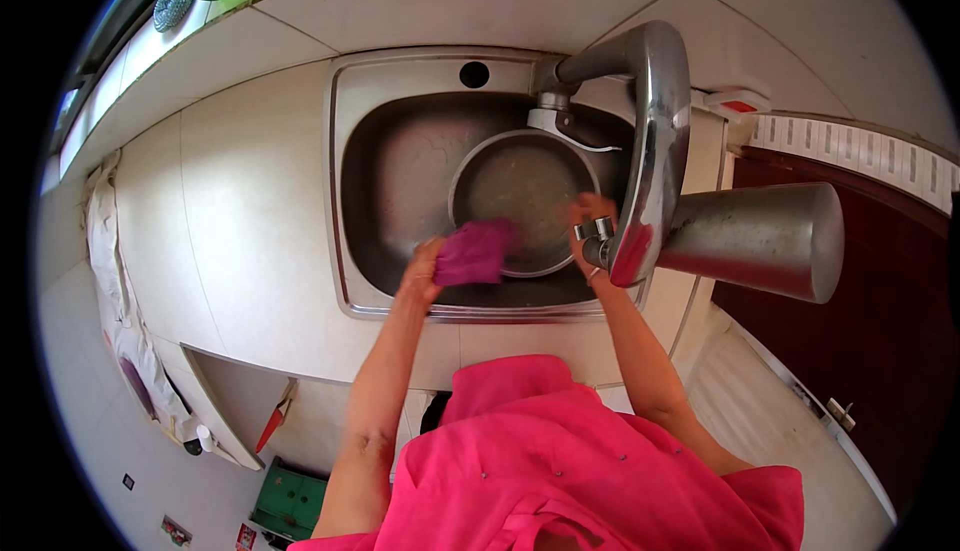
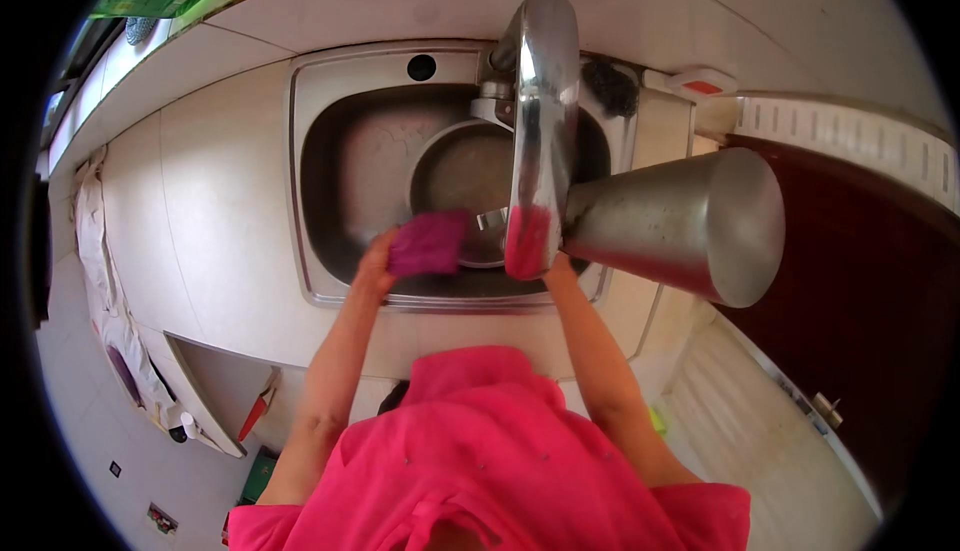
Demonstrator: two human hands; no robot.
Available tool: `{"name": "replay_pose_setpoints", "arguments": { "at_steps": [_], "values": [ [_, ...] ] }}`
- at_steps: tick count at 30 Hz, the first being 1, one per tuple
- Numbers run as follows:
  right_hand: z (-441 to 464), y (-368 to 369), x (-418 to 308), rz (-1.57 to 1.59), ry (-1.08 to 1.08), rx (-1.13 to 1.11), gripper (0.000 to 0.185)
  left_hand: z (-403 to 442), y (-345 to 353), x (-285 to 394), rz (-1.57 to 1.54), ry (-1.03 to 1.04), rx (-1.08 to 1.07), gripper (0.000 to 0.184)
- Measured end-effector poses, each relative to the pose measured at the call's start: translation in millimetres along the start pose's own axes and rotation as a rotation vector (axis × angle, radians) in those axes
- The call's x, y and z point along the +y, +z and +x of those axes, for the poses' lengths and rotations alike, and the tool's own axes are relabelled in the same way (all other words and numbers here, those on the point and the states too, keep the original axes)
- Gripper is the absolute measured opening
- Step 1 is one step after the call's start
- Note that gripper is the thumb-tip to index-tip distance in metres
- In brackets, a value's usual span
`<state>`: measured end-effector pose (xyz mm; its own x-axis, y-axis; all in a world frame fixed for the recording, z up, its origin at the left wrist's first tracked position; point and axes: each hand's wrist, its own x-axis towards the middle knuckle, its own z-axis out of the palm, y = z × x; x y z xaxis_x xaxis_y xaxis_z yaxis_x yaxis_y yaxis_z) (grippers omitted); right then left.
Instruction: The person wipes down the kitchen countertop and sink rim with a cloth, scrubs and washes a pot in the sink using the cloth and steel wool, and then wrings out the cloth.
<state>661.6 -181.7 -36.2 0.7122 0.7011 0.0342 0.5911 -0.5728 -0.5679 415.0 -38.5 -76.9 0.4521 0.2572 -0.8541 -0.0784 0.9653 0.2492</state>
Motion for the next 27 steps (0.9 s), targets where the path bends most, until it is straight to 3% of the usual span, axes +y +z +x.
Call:
{"name": "replay_pose_setpoints", "arguments": {
  "at_steps": [2, 4, 7, 10, 13, 18, 20, 22, 24, 26, 27],
  "values": [
    [8.7, -35.3, -17.5, -0.086, -0.122, 0.088, 0.034, 1.0, -21.2, 12.8, 0.166, 0.027, -0.037, 0.007],
    [-1.3, -35.9, 4.9, -0.106, -0.106, 0.035, 0.037, -4.3, -12.2, 34.4, 0.391, 0.026, -0.010, 0.004],
    [-13.9, -3.4, 46.9, -0.118, -0.033, 0.035, 0.033, -14.2, 36.1, 36.2, 0.411, 0.020, 0.188, 0.007],
    [-26.4, 41.5, 88.8, -0.051, 0.097, 0.097, 0.030, 5.6, 37.8, 23.1, 0.747, -0.016, 0.126, 0.009],
    [-44.1, 64.3, 108.9, 0.131, 0.141, 0.010, 0.028, 13.8, 28.0, 20.7, 0.983, 0.278, 0.205, 0.007],
    [-50.1, 69.6, 71.6, 0.284, 0.187, -0.197, 0.028, -40.4, 47.1, 66.5, 0.948, 0.315, 0.164, 0.009],
    [-47.2, 74.5, 50.6, 0.192, 0.123, -0.228, 0.026, -55.6, 54.0, 83.6, 0.988, 0.351, 0.175, 0.011],
    [-50.4, 84.1, 37.1, 0.078, -0.096, -0.240, 0.023, -80.6, 82.4, 100.4, 1.016, 0.436, 0.179, 0.011],
    [-49.0, 82.8, 11.8, 0.259, 0.140, -0.469, 0.022, -94.9, 97.0, 111.5, 1.110, 0.555, 0.197, 0.014],
    [-34.6, 55.4, -30.5, 0.739, 0.845, -0.879, 0.022, -109.6, 109.8, 120.5, 1.273, 0.623, 0.247, 0.012],
    [-37.6, 64.2, -17.3, 0.669, 0.627, -0.833, 0.022, -117.5, 115.1, 124.4, 1.352, 0.657, 0.273, 0.012]
  ]
}}
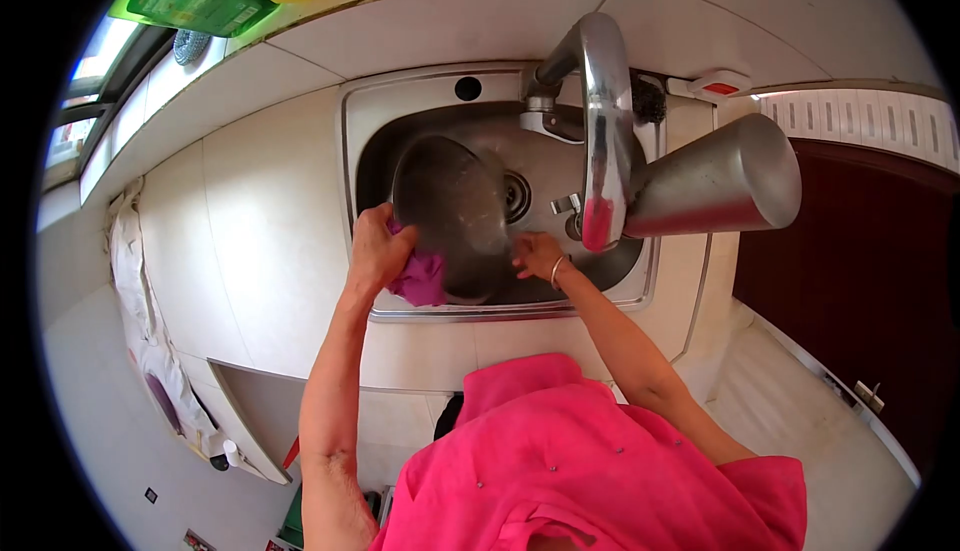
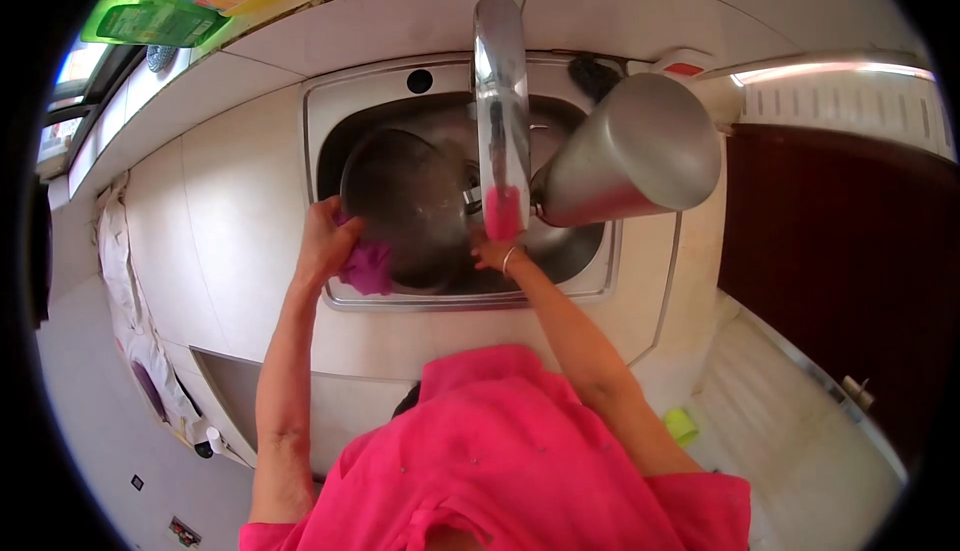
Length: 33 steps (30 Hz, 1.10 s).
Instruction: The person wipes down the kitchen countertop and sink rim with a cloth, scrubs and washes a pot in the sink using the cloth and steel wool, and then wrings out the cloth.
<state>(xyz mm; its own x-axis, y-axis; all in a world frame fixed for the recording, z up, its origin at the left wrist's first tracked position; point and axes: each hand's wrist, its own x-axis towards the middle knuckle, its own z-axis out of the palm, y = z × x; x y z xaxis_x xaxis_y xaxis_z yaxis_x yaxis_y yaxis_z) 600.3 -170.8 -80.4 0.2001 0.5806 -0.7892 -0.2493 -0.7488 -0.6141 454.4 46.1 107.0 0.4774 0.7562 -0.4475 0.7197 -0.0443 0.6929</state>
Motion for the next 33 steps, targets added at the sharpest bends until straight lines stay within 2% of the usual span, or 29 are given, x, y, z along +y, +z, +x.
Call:
{"name": "replay_pose_setpoints", "arguments": {
  "at_steps": [3, 7, 12, 18, 24, 30, 33],
  "values": [
    [8.4, -32.1, 1.1, -0.062, -0.236, 0.166, 0.025, -14.9, -16.1, 10.9, 0.357, 0.135, 0.017, 0.011],
    [2.1, -103.8, -10.9, 0.077, -0.513, 0.363, 0.029, -35.2, -21.0, 14.7, 0.469, 0.305, 0.096, 0.015],
    [-15.1, -139.2, -40.3, 0.190, -0.693, 0.337, 0.033, -44.9, -17.9, 1.9, 0.511, 0.412, 0.116, 0.016],
    [-14.7, -133.3, -81.7, 0.216, -0.785, 0.234, 0.039, -48.6, -14.9, -8.0, 0.634, 0.515, 0.109, 0.018],
    [-11.5, -116.7, -83.8, 0.222, -0.784, 0.202, 0.045, -48.2, -7.1, -13.8, 0.693, 0.621, 0.131, 0.015],
    [-2.5, -104.8, -72.6, 0.187, -0.830, 0.222, 0.048, -47.6, 8.4, -11.2, 0.814, 0.807, 0.046, 0.012],
    [-6.0, -110.8, -73.1, 0.153, -0.866, 0.185, 0.051, -44.3, 24.0, -4.6, 0.804, 0.968, 0.015, 0.011]
  ]
}}
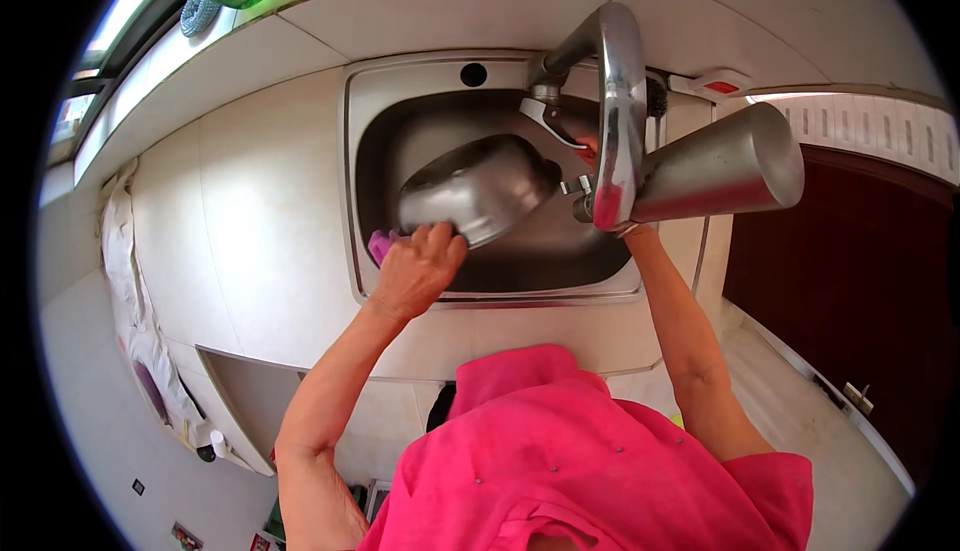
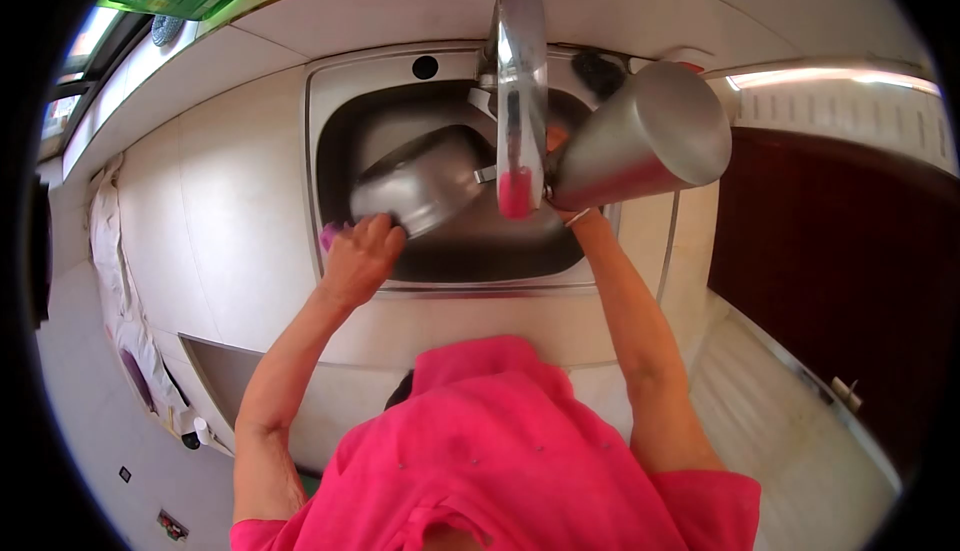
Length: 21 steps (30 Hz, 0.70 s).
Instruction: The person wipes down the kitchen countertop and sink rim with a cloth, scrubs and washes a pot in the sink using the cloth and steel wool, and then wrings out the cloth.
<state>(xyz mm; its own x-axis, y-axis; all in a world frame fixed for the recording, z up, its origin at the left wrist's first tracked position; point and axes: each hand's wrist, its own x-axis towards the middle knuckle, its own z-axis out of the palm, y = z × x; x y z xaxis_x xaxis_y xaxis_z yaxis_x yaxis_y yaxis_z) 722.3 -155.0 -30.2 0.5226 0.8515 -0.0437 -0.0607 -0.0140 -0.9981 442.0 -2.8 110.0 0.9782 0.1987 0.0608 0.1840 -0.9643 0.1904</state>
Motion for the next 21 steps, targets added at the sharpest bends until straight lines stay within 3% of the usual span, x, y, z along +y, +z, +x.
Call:
{"name": "replay_pose_setpoints", "arguments": {
  "at_steps": [3, 5, 6, 8, 9, 11, 16, 18, 20, 21],
  "values": [
    [-9.6, -2.8, -12.7, -0.047, -0.074, -0.003, 0.041, 12.2, 4.9, 9.7, -0.021, 0.133, 0.009, 0.010],
    [-19.1, -8.2, -40.7, 1.289, 0.201, -0.094, 0.052, 16.3, 6.9, 14.0, -0.019, 0.199, 0.006, 0.011],
    [-23.1, -9.8, -42.4, 1.252, 0.133, -0.106, 0.048, 17.7, 7.9, 15.4, -0.036, 0.233, 0.001, 0.011],
    [-32.3, -24.2, -18.6, 0.569, 0.006, -0.047, 0.046, 18.6, 10.3, 16.2, -0.054, 0.293, -0.011, 0.012],
    [-43.7, -46.8, 21.0, -0.077, -0.049, 0.024, 0.048, 18.5, 11.4, 16.1, -0.056, 0.320, -0.018, 0.011],
    [-42.2, -65.8, 45.2, -0.550, -0.081, 0.102, 0.048, 20.0, 17.4, 14.6, -0.064, 0.371, 0.009, 0.011],
    [-7.9, -78.0, -20.2, 0.313, 0.025, 0.140, 0.044, 36.0, 33.9, 19.6, -0.099, 0.509, 0.077, 0.011],
    [12.5, -67.1, -81.8, 0.638, 0.393, 0.369, 0.043, 47.0, 39.9, 23.9, -0.124, 0.545, 0.104, 0.012],
    [19.1, -75.1, -95.3, 0.383, 0.364, 0.287, 0.044, 56.9, 43.8, 27.8, -0.130, 0.569, 0.121, 0.012],
    [23.8, -88.5, -98.0, -0.027, 0.143, 0.088, 0.044, 61.1, 45.5, 29.2, -0.123, 0.575, 0.126, 0.012]
  ]
}}
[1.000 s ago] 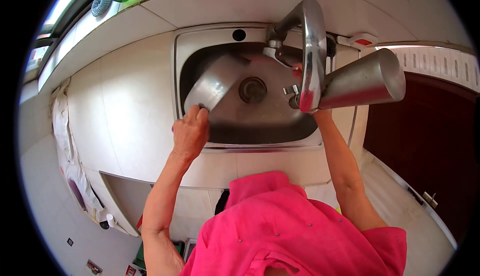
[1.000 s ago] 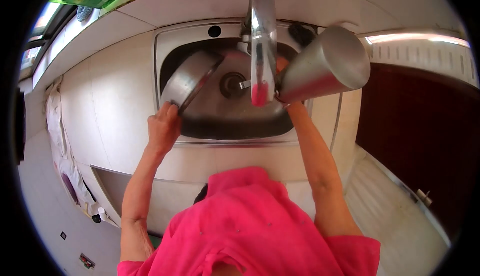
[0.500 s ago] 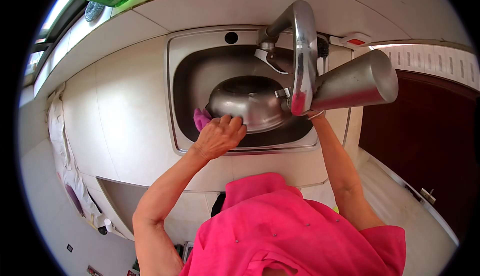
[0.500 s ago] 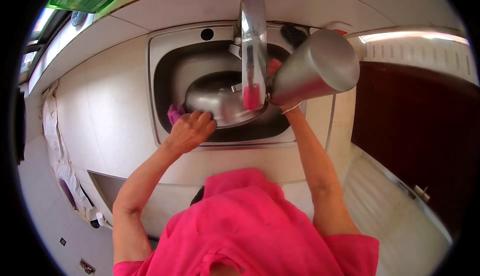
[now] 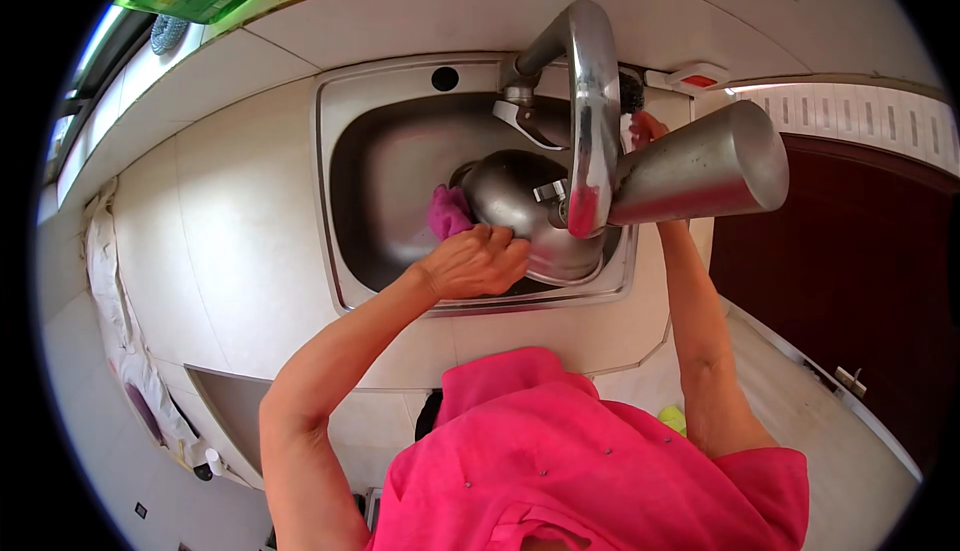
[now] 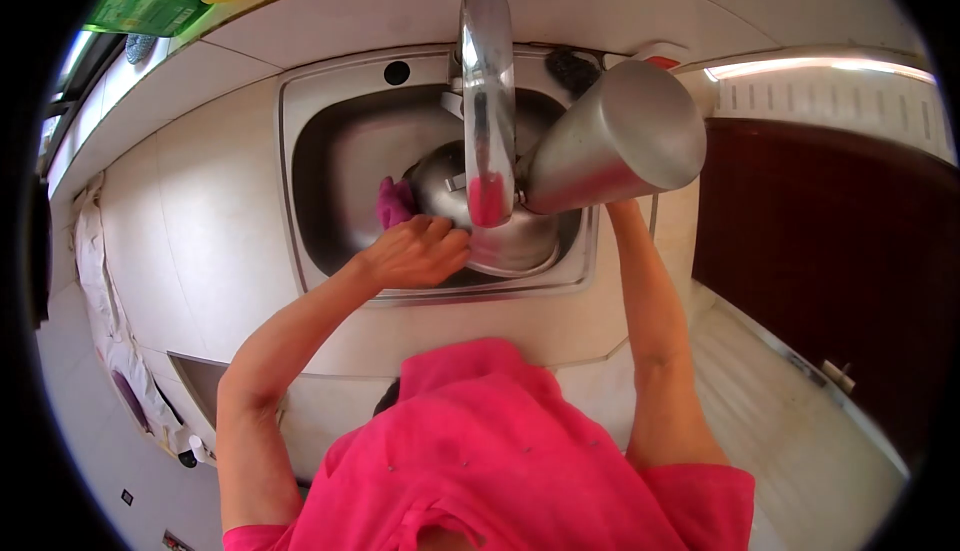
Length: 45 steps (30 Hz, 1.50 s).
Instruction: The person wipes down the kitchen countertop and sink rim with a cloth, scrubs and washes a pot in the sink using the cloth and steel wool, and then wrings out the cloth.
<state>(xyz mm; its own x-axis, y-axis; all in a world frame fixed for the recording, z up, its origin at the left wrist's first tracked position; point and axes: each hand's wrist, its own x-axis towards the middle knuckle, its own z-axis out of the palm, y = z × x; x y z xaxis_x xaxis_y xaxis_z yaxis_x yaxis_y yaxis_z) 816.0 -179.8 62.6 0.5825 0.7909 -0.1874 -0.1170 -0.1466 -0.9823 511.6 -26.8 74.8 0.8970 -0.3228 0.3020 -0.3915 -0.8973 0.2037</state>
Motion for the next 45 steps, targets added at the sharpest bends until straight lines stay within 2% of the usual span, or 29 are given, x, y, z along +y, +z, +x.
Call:
{"name": "replay_pose_setpoints", "arguments": {
  "at_steps": [2, 4, 6, 8, 10, 13, 16, 19, 20, 22, 24, 26, 28, 31, 35, 38, 41, 43, 45],
  "values": [
    [8.9, -4.4, 8.7, -0.651, -0.305, -0.020, 0.045, 6.8, 5.0, -2.2, 0.029, 0.011, 0.000, 0.013],
    [19.8, 36.1, -1.0, -1.127, -0.419, 0.291, 0.045, 11.9, 12.7, -4.0, 0.072, 0.022, -0.003, 0.013],
    [38.1, 26.3, 16.1, -0.744, -0.479, 0.212, 0.042, 16.5, 17.9, -6.4, 0.076, 0.019, 0.015, 0.014],
    [54.4, 21.1, 27.8, -0.828, -0.493, 0.164, 0.042, 19.5, 22.7, -9.7, 0.082, 0.016, 0.038, 0.014],
    [65.1, 19.8, 34.1, -1.378, -0.451, 0.140, 0.044, 21.0, 26.4, -13.7, 0.090, 0.012, 0.066, 0.015],
    [75.3, 17.2, 47.3, -1.199, -0.378, 0.162, 0.047, 20.7, 28.0, -17.2, 0.087, 0.008, 0.071, 0.014],
    [83.0, 10.3, 55.4, -1.324, -0.492, 0.158, 0.043, 20.6, 31.4, -15.9, 0.057, 0.002, 0.064, 0.014],
    [78.1, 12.7, 49.2, -1.278, -0.434, 0.074, 0.042, 14.0, 38.9, -10.6, 0.093, 0.030, 0.032, 0.012],
    [65.4, 16.1, 41.0, -1.179, -0.423, 0.053, 0.039, 10.5, 40.1, -10.1, 0.086, 0.030, 0.024, 0.012],
    [13.1, 34.9, 22.5, -0.663, -0.195, -0.014, 0.034, 4.1, 43.0, -8.1, 0.073, 0.031, 0.009, 0.013],
    [-44.7, 29.5, 61.3, -0.188, 0.049, -0.113, 0.035, 2.9, 45.9, -5.8, 0.059, 0.037, -0.003, 0.013],
    [-73.2, 35.0, 86.4, -0.472, 0.125, -0.349, 0.041, 1.1, 49.0, -3.6, 0.086, 0.062, -0.015, 0.014],
    [-69.5, 70.1, 85.5, -0.551, 0.098, -0.540, 0.049, 2.9, 54.4, -0.5, 0.155, 0.115, -0.020, 0.014],
    [-32.4, 106.6, 83.2, -0.370, -0.038, -0.539, 0.051, -0.4, 54.9, 5.4, 0.136, 0.141, -0.030, 0.014],
    [6.8, 80.1, 85.8, -0.590, -0.120, -0.423, 0.047, -2.9, 49.9, 10.4, 0.085, 0.080, -0.047, 0.015],
    [-20.0, 44.4, 91.5, -0.691, -0.043, -0.363, 0.044, -8.2, 54.7, 8.8, 0.095, 0.097, -0.020, 0.016],
    [-82.2, 52.4, 97.0, -0.738, 0.004, -0.357, 0.041, -15.4, 59.6, 7.4, 0.080, 0.105, -0.010, 0.017],
    [-109.9, 77.3, 95.1, -0.825, -0.091, -0.422, 0.039, -16.4, 61.8, 8.1, 0.120, 0.146, -0.025, 0.016],
    [-93.4, 107.7, 95.7, -0.910, -0.257, -0.450, 0.038, -15.1, 59.2, 8.5, 0.101, 0.133, -0.045, 0.015]
  ]
}}
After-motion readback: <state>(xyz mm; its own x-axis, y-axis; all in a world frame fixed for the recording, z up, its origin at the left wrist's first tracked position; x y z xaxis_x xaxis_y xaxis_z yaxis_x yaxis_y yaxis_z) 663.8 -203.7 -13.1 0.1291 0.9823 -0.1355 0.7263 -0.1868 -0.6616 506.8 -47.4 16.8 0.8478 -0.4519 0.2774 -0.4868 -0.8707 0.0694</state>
